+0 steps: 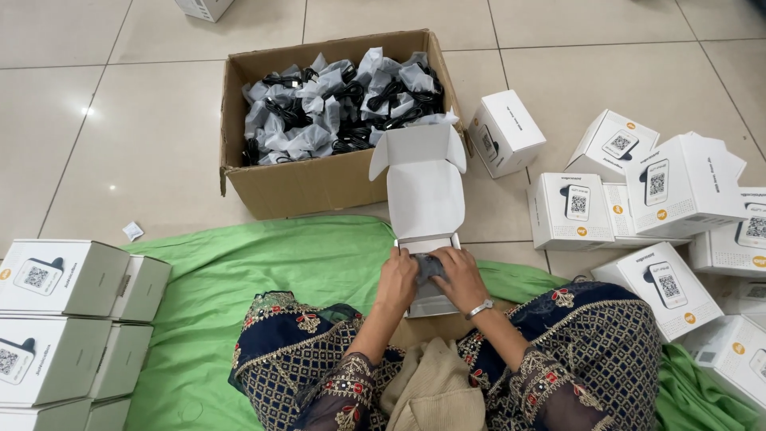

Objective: The person packages electronics and cables into product boxes on the floor.

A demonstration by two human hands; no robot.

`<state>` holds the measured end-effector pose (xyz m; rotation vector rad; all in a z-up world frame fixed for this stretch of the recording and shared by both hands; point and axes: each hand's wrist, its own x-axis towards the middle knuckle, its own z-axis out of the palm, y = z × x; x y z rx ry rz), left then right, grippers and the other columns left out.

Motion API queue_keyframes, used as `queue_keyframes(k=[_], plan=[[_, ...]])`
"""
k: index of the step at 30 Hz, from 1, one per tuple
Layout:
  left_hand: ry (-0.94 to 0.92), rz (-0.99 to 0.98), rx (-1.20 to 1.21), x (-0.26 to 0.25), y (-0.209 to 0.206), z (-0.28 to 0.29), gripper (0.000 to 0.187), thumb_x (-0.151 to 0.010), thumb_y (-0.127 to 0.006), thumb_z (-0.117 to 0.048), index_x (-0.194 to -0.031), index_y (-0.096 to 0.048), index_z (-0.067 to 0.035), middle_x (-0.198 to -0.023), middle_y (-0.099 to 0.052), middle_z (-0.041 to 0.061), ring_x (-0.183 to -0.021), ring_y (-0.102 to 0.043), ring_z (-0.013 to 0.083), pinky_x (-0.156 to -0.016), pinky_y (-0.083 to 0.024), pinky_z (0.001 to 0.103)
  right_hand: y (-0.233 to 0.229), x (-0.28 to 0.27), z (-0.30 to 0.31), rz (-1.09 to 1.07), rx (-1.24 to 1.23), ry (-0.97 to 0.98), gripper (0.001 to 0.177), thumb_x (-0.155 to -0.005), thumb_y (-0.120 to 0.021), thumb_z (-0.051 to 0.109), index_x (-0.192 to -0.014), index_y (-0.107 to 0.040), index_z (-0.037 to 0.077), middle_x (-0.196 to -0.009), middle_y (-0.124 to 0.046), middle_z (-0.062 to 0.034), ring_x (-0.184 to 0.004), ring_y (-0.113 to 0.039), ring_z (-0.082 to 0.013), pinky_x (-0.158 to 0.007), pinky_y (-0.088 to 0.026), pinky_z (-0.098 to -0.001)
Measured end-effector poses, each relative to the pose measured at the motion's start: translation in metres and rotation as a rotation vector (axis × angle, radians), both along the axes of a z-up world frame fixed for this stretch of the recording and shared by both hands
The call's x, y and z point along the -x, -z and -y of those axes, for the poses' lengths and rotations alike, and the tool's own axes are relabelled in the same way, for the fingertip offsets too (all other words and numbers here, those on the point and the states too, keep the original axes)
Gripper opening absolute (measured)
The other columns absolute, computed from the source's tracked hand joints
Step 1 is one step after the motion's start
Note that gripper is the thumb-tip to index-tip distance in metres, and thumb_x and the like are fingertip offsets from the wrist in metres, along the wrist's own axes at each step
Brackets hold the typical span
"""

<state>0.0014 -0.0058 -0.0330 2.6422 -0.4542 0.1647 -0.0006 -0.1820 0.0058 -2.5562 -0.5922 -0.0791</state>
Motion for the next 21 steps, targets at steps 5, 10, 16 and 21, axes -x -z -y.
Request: queue_keyframes(k=[5,10,16,21], plan=[[-0.02,-0.012,-0.018,-0.002,0.002,0.001,0.02,-0.065,-0.066,0.008,-0.084,-0.07,0.004,-0.099,-0.063,0.022,-0.101,-0.06,0.0396,-0.075,-0.057,0.045,-0.001,0.005,-0.001,0.0,-0.075,0.064,0.05,-0.075,-0.082,0.011,-0.12,-0.061,0.009,-0.12,-0.06,-0.0092,-0.114,-0.059,-0.0323,-0.102,-0.045,-0.0452],[-0.04,-0.013,-0.002,-0.001,-0.008,0.001,0.023,-0.07,-0.063,0.007,-0.092,-0.066,0.003,-0.098,-0.064,0.021,-0.1,-0.061,0.0397,-0.074,-0.057,0.045,-0.007,0.006,-0.002,0.007,-0.091,0.11,0.044,-0.074,-0.083,0.013,-0.114,-0.064,0.01,-0.116,-0.061,-0.0077,-0.11,-0.06,-0.0308,-0.098,-0.048,-0.0437],[-0.051,-0.004,0.044,-0.001,-0.01,-0.001,0.019,-0.073,-0.061,0.005,-0.091,-0.064,0.001,-0.098,-0.065,0.021,-0.099,-0.061,0.0405,-0.073,-0.056,0.047,-0.004,0.005,-0.001,0.099,-0.095,0.056,0.028,-0.071,-0.084,0.013,-0.096,-0.071,0.011,-0.106,-0.065,-0.0043,-0.105,-0.062,-0.0274,-0.102,-0.046,-0.0453],[-0.01,-0.046,-0.073,-0.004,-0.004,0.0,0.021,-0.07,-0.067,0.004,-0.09,-0.07,0.003,-0.102,-0.066,0.021,-0.102,-0.062,0.0374,-0.077,-0.059,0.042,-0.008,0.006,0.0,0.156,-0.063,0.055,0.027,-0.071,-0.085,0.017,-0.094,-0.072,0.011,-0.103,-0.067,-0.0039,-0.102,-0.064,-0.027,-0.103,-0.045,-0.0458]])
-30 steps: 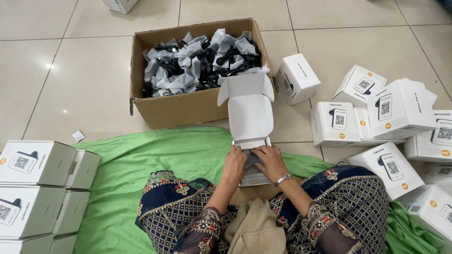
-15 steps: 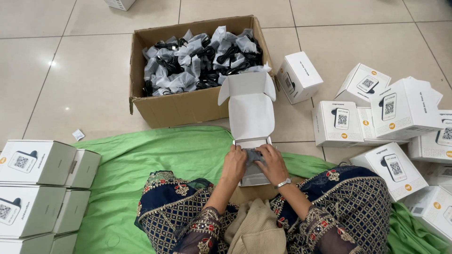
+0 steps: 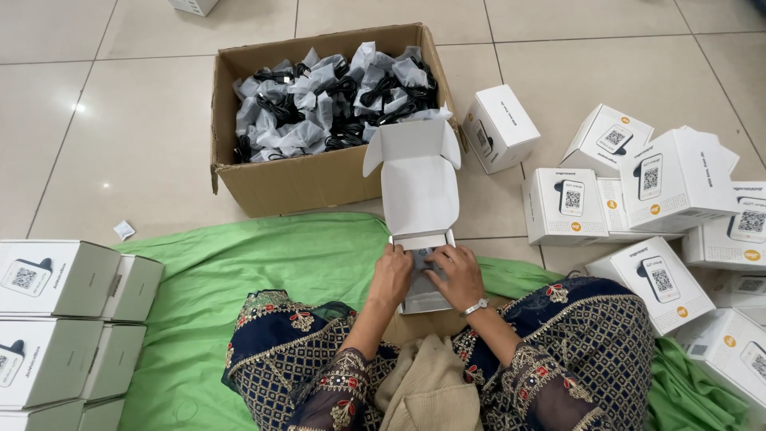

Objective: The person packages electronics and cables into product boxes on the floor.

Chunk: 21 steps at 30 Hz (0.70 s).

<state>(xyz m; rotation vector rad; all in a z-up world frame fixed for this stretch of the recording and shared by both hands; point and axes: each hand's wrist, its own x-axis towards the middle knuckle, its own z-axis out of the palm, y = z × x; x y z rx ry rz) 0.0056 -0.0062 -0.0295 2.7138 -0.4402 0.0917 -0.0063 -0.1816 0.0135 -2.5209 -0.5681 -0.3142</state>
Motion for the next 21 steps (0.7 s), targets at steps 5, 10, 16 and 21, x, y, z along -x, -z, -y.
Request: queue_keyframes(k=[5,10,16,21], plan=[[0.013,0.003,-0.126,-0.001,0.007,0.004,0.016,-0.073,-0.068,0.005,-0.089,-0.073,0.003,-0.103,-0.066,0.02,-0.104,-0.062,0.0343,-0.078,-0.059,0.039,0.0,0.003,-0.001,0.066,0.017,0.012,0.025,-0.074,-0.084,0.019,-0.095,-0.073,0.012,-0.099,-0.068,-0.0036,-0.1,-0.065,-0.0249,-0.104,-0.045,-0.0457],[0.057,0.007,-0.232,0.003,-0.001,0.006,0.013,-0.073,-0.07,0.002,-0.085,-0.075,0.001,-0.102,-0.066,0.018,-0.107,-0.06,0.0325,-0.08,-0.058,0.038,0.001,0.003,-0.002,0.121,0.014,0.01,0.021,-0.076,-0.084,0.017,-0.094,-0.073,0.012,-0.097,-0.069,-0.0031,-0.097,-0.067,-0.0231,-0.105,-0.045,-0.0456],[0.056,0.068,-0.283,0.003,0.008,0.011,0.013,-0.073,-0.071,-0.001,-0.086,-0.076,-0.001,-0.099,-0.067,0.016,-0.105,-0.059,0.0309,-0.08,-0.054,0.039,-0.004,0.0,-0.003,0.017,0.049,0.013,0.019,-0.073,-0.084,0.017,-0.089,-0.074,0.012,-0.093,-0.069,-0.0036,-0.093,-0.067,-0.0237,-0.104,-0.043,-0.0457],[0.058,0.04,-0.441,0.005,-0.002,0.015,0.012,-0.078,-0.072,-0.009,-0.088,-0.078,-0.007,-0.099,-0.068,0.011,-0.105,-0.058,0.0276,-0.08,-0.051,0.037,-0.008,0.001,-0.005,-0.054,0.081,0.034,0.018,-0.074,-0.084,0.016,-0.089,-0.075,0.012,-0.092,-0.069,-0.0036,-0.092,-0.066,-0.024,-0.102,-0.044,-0.0439]])
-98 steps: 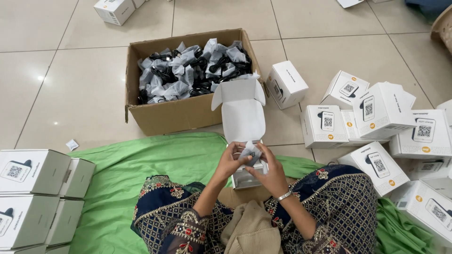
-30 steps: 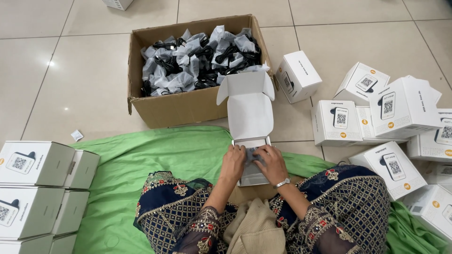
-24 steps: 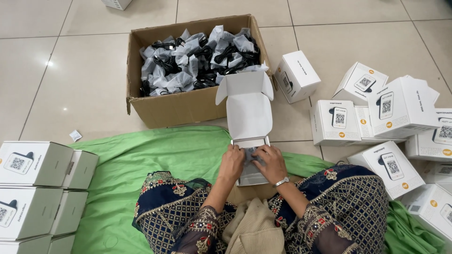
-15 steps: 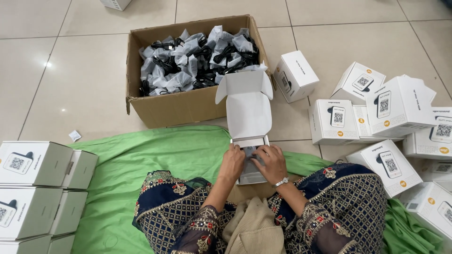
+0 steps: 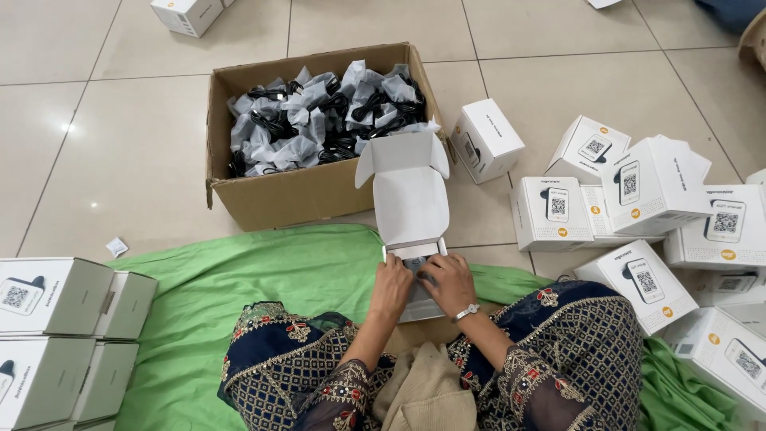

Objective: The person packages electronics and cables into product boxes on the floor.

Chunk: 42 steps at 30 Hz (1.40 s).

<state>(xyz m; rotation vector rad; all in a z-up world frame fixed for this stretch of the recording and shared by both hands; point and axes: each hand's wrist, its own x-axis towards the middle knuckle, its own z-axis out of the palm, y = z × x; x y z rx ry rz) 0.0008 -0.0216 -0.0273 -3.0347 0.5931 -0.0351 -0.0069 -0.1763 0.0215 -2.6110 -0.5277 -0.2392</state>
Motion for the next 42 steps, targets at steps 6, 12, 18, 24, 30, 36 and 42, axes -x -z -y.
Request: queue_keyframes(k=[6,12,18,24,30,36,42], plan=[[0.005,-0.007,-0.131,-0.001,0.017,0.007,0.014,-0.08,-0.072,-0.015,-0.091,-0.078,-0.009,-0.1,-0.068,0.011,-0.106,-0.057,0.0272,-0.078,-0.05,0.036,0.001,0.001,0.0,0.066,0.012,-0.021,0.026,-0.072,-0.081,0.013,-0.098,-0.079,0.014,-0.097,-0.07,-0.0035,-0.094,-0.066,-0.0243,-0.1,-0.044,-0.0439],[-0.025,-0.018,0.037,0.0,0.009,0.004,0.029,-0.073,-0.074,-0.006,-0.102,-0.068,-0.002,-0.1,-0.068,0.013,-0.102,-0.06,0.0267,-0.079,-0.053,0.036,0.004,0.0,0.001,0.032,0.045,-0.033,0.02,-0.077,-0.08,0.013,-0.097,-0.079,0.015,-0.098,-0.07,-0.0028,-0.096,-0.066,-0.0247,-0.103,-0.044,-0.0447],[-0.05,-0.04,0.151,-0.002,0.006,0.003,0.031,-0.074,-0.073,0.0,-0.102,-0.063,-0.001,-0.096,-0.07,0.014,-0.102,-0.062,0.0283,-0.079,-0.054,0.037,0.006,0.003,0.003,0.122,-0.005,-0.028,0.024,-0.078,-0.079,0.015,-0.102,-0.077,0.012,-0.105,-0.07,-0.0053,-0.101,-0.065,-0.0277,-0.1,-0.045,-0.0458],[-0.06,0.0,0.091,-0.002,0.012,0.006,0.027,-0.077,-0.074,-0.005,-0.102,-0.065,-0.002,-0.094,-0.071,0.013,-0.103,-0.062,0.0279,-0.077,-0.054,0.036,0.007,0.004,0.004,0.111,-0.03,-0.049,0.021,-0.08,-0.077,0.012,-0.1,-0.078,0.012,-0.102,-0.071,-0.0023,-0.097,-0.068,-0.0231,-0.104,-0.044,-0.0477],[-0.083,-0.033,0.063,-0.003,0.008,0.006,0.022,-0.079,-0.073,-0.006,-0.1,-0.069,-0.003,-0.103,-0.066,0.013,-0.104,-0.061,0.0266,-0.08,-0.054,0.035,0.004,-0.003,0.0,0.026,0.033,-0.05,0.012,-0.077,-0.077,0.011,-0.089,-0.078,0.012,-0.099,-0.071,-0.0032,-0.093,-0.069,-0.023,-0.106,-0.042,-0.0499],[-0.096,0.005,0.133,-0.003,0.014,0.005,0.022,-0.075,-0.074,-0.005,-0.097,-0.073,-0.002,-0.114,-0.058,0.014,-0.107,-0.059,0.0279,-0.081,-0.055,0.036,-0.004,-0.001,0.0,-0.127,0.136,-0.048,0.014,-0.087,-0.073,0.021,-0.097,-0.077,0.013,-0.106,-0.069,-0.002,-0.1,-0.067,-0.0226,-0.113,-0.037,-0.0524],[-0.07,-0.075,0.226,0.002,-0.026,0.0,0.026,-0.067,-0.078,-0.009,-0.091,-0.074,0.0,-0.111,-0.058,0.016,-0.109,-0.058,0.0307,-0.083,-0.055,0.04,-0.028,-0.001,0.013,-0.277,0.25,-0.244,0.052,-0.089,-0.074,0.045,-0.122,-0.065,0.006,-0.133,-0.054,-0.0121,-0.119,-0.055,-0.0297,-0.111,-0.029,-0.0546]])
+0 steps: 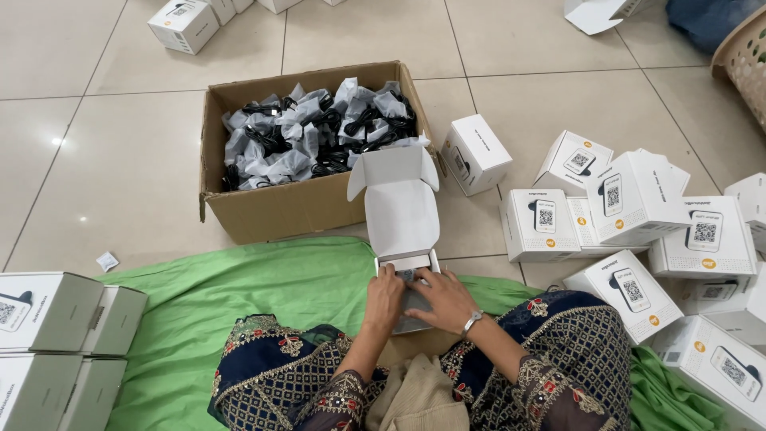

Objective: The person packages electronics and cables into product boxes on the floor.

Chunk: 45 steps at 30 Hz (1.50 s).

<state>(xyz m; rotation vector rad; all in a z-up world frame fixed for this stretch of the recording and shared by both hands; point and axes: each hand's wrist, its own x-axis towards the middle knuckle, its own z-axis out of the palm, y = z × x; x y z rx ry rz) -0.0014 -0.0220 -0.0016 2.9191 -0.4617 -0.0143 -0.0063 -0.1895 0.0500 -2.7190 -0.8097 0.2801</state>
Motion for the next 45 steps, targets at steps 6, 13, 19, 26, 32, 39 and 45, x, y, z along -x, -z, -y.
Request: queue_keyframes(k=[6,13,19,26,32,39,45], plan=[[-0.025,0.067,0.119,-0.011,0.055,-0.005,0.012,-0.073,-0.071,-0.002,-0.084,-0.075,-0.001,-0.11,-0.061,0.018,-0.108,-0.06,0.0337,-0.081,-0.056,0.041,-0.003,0.0,0.001,-0.016,0.023,-0.05,0.056,-0.087,-0.069,0.045,-0.134,-0.063,0.014,-0.127,-0.055,-0.0058,-0.118,-0.056,-0.0267,-0.11,-0.034,-0.0484],[-0.193,0.19,0.474,-0.009,-0.01,-0.015,0.008,-0.08,-0.07,-0.004,-0.088,-0.072,-0.003,-0.105,-0.063,0.016,-0.102,-0.062,0.0354,-0.076,-0.055,0.045,-0.001,-0.009,-0.012,0.033,0.064,0.016,0.034,-0.093,-0.065,0.038,-0.117,-0.074,0.015,-0.113,-0.061,-0.0029,-0.114,-0.058,-0.0223,-0.112,-0.031,-0.0489],[-0.339,-0.061,0.691,-0.02,0.017,-0.039,0.031,-0.065,-0.092,-0.02,-0.085,-0.072,-0.005,-0.089,-0.067,0.013,-0.088,-0.066,0.0299,-0.075,-0.055,0.043,0.011,-0.015,-0.016,0.07,-0.009,0.084,0.024,-0.092,-0.065,0.032,-0.103,-0.078,0.015,-0.101,-0.063,-0.0022,-0.107,-0.061,-0.0212,-0.106,-0.035,-0.0474],[-0.339,-0.291,0.895,-0.031,0.045,-0.048,0.038,-0.06,-0.095,-0.014,-0.085,-0.069,-0.003,-0.079,-0.072,0.009,-0.07,-0.071,0.0192,-0.063,-0.057,0.032,0.02,-0.02,-0.022,0.156,-0.041,0.142,0.022,-0.088,-0.069,0.033,-0.09,-0.075,0.011,-0.093,-0.066,-0.0025,-0.099,-0.064,-0.0216,-0.105,-0.038,-0.0468],[-0.298,-0.357,0.897,-0.032,0.043,-0.053,0.042,-0.054,-0.096,-0.005,-0.085,-0.068,-0.003,-0.075,-0.069,0.006,-0.067,-0.069,0.0161,-0.061,-0.057,0.031,0.033,-0.029,-0.024,0.158,-0.055,0.211,0.022,-0.088,-0.07,0.033,-0.094,-0.076,0.013,-0.097,-0.069,-0.0005,-0.103,-0.064,-0.0204,-0.108,-0.038,-0.0459],[-0.405,-0.368,1.018,-0.033,0.047,-0.05,0.037,-0.062,-0.087,0.004,-0.095,-0.071,-0.004,-0.073,-0.069,0.006,-0.066,-0.071,0.0141,-0.059,-0.058,0.03,0.036,-0.029,-0.02,0.317,-0.163,0.172,0.027,-0.085,-0.072,0.03,-0.106,-0.076,0.014,-0.108,-0.069,-0.0028,-0.112,-0.06,-0.0233,-0.107,-0.038,-0.0471],[-0.442,-0.374,1.112,-0.034,0.047,-0.049,0.034,-0.067,-0.084,0.006,-0.098,-0.071,-0.002,-0.077,-0.072,0.007,-0.067,-0.072,0.0129,-0.058,-0.059,0.03,0.014,-0.002,-0.018,0.327,-0.129,0.143,0.081,-0.073,-0.084,0.034,-0.142,-0.05,0.011,-0.148,-0.043,-0.0127,-0.137,-0.039,-0.0328,-0.114,-0.032,-0.0483]])
